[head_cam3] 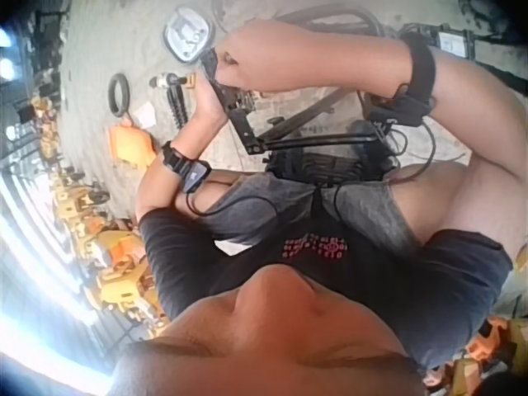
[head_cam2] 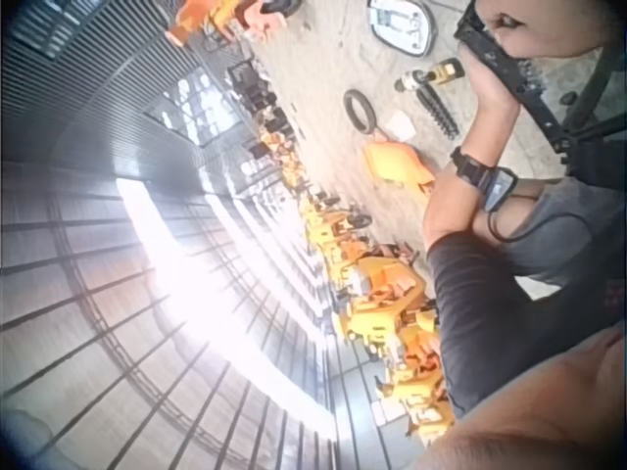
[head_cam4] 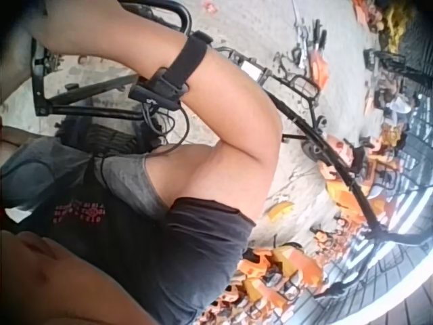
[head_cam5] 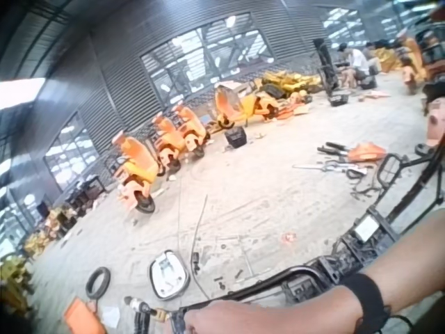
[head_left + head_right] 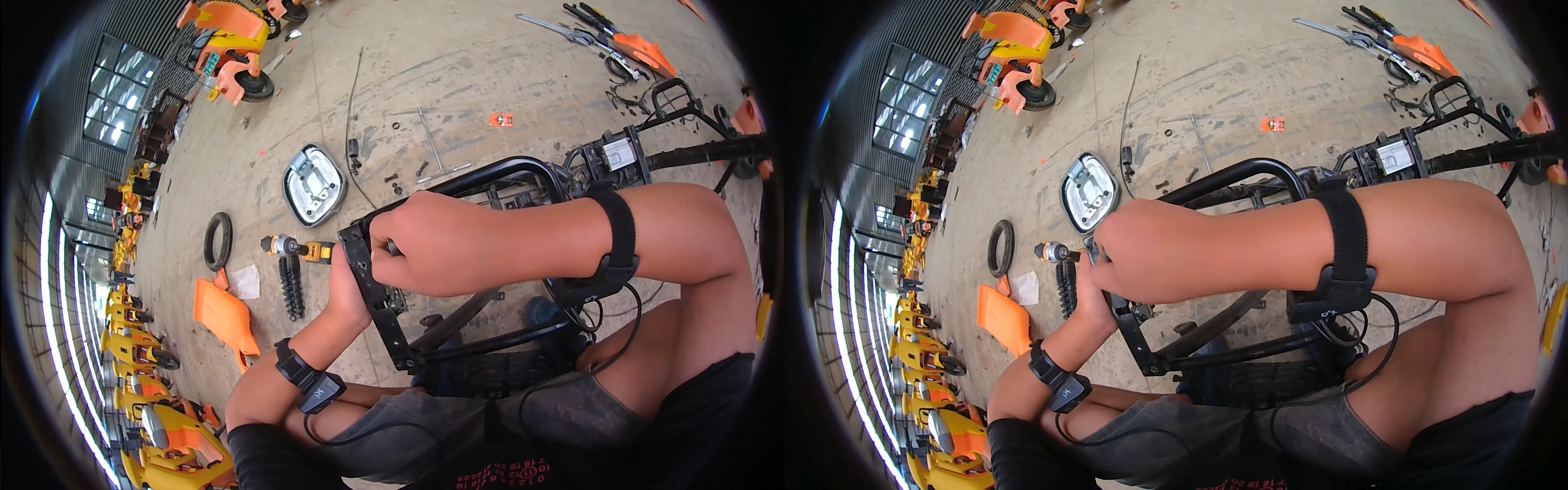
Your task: The person assembles a scooter frame by hand, inserting and tightening bolts and nuts into the handlebar stem area. The person repeatedly adjusts the frame and fasteners to secure the components.
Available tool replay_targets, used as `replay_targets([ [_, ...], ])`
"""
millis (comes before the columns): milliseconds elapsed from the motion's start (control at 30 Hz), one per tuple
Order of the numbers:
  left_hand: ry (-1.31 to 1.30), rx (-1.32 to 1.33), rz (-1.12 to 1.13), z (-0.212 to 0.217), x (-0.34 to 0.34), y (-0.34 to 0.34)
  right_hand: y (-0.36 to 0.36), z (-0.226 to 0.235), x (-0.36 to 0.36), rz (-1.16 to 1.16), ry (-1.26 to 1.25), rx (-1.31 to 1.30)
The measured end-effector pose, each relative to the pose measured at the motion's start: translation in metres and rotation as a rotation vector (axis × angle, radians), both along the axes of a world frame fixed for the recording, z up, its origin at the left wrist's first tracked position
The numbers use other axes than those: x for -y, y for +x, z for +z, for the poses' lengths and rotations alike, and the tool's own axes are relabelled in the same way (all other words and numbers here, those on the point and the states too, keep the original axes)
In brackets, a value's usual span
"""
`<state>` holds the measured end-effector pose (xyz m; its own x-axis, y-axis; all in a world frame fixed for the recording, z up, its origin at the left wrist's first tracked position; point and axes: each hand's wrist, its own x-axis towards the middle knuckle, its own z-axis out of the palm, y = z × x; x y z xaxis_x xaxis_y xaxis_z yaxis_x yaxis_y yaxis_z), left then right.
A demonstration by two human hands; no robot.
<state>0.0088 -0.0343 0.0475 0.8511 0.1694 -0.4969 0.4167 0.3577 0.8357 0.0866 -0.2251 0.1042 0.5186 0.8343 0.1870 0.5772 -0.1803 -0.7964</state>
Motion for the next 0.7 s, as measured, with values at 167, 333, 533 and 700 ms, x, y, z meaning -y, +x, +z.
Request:
replay_targets([
  [167, -0.007, 0.003, -0.015, -0.012, -0.011, -0.001, 0.000, -0.008, -0.008, -0.063, 0.076, -0.174],
  [333, -0.001, -0.023, 0.046, -0.014, -0.011, 0.001, 0.004, -0.019, -0.019, -0.116, 0.113, -0.262],
  [533, -0.134, 0.091, -0.064, -0.032, -0.028, 0.000, 0.008, -0.012, -0.037, -0.171, 0.072, -0.366],
  [700, -0.100, 0.149, -0.225, -0.034, -0.037, 0.002, 0.009, -0.001, -0.043, -0.126, -0.017, -0.530],
])
